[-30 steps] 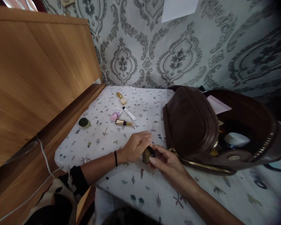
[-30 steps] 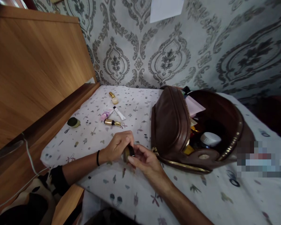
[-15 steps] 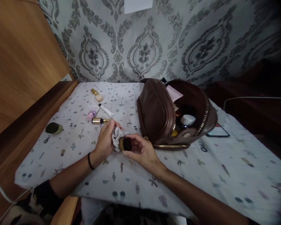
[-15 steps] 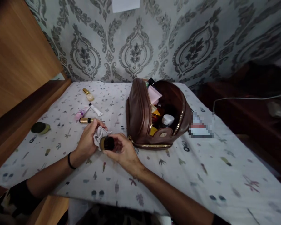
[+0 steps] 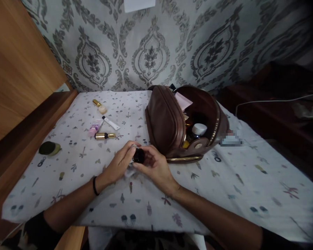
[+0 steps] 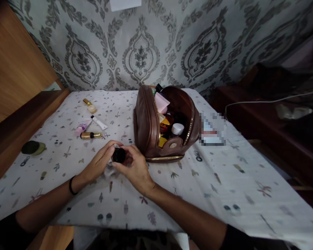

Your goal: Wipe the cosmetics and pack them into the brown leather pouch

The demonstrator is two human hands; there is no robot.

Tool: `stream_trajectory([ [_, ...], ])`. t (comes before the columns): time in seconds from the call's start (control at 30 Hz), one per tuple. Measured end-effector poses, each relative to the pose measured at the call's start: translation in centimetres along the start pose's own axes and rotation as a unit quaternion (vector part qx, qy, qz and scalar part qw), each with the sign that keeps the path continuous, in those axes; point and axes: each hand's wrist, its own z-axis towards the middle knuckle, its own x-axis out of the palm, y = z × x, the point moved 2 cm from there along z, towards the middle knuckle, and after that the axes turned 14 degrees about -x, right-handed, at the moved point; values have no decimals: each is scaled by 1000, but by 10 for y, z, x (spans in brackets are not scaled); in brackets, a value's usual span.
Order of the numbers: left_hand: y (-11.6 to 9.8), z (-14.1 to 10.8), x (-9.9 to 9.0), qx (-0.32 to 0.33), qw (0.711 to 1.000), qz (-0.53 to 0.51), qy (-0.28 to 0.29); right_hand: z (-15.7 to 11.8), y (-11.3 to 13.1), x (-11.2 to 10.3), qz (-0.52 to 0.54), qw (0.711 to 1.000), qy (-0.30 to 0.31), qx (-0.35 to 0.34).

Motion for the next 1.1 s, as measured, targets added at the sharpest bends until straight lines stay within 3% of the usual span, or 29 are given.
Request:
stream_trajectory([
  [0.3,3,0,2,-14,997,27,-74,-6,12,-1,-69,996,25,-43],
  [0.5,5,0,-4,1,988,81,-129,-4,20,2,-69,997,35,20],
  [0.57,3,-5,-9,45,977,126,-164,-5,22,4,-46,997,39,49],
  [0.67,1,-14,-12,172,947,184,-201,-5,22,4,-53,998,18,41],
  [0.77,5,-19,-4,308,907,243,-156,-4,17,3,-73,997,22,19],
  [0.83,11,-19,4,347,887,284,-113,-3,14,2,-92,995,35,11],
  [0.93,19,-16,13,292,909,279,-106,-2,12,0,-117,993,30,7],
  [1.1,17,-10,18,50,982,139,-116,-2,11,-1,-124,989,64,-38],
])
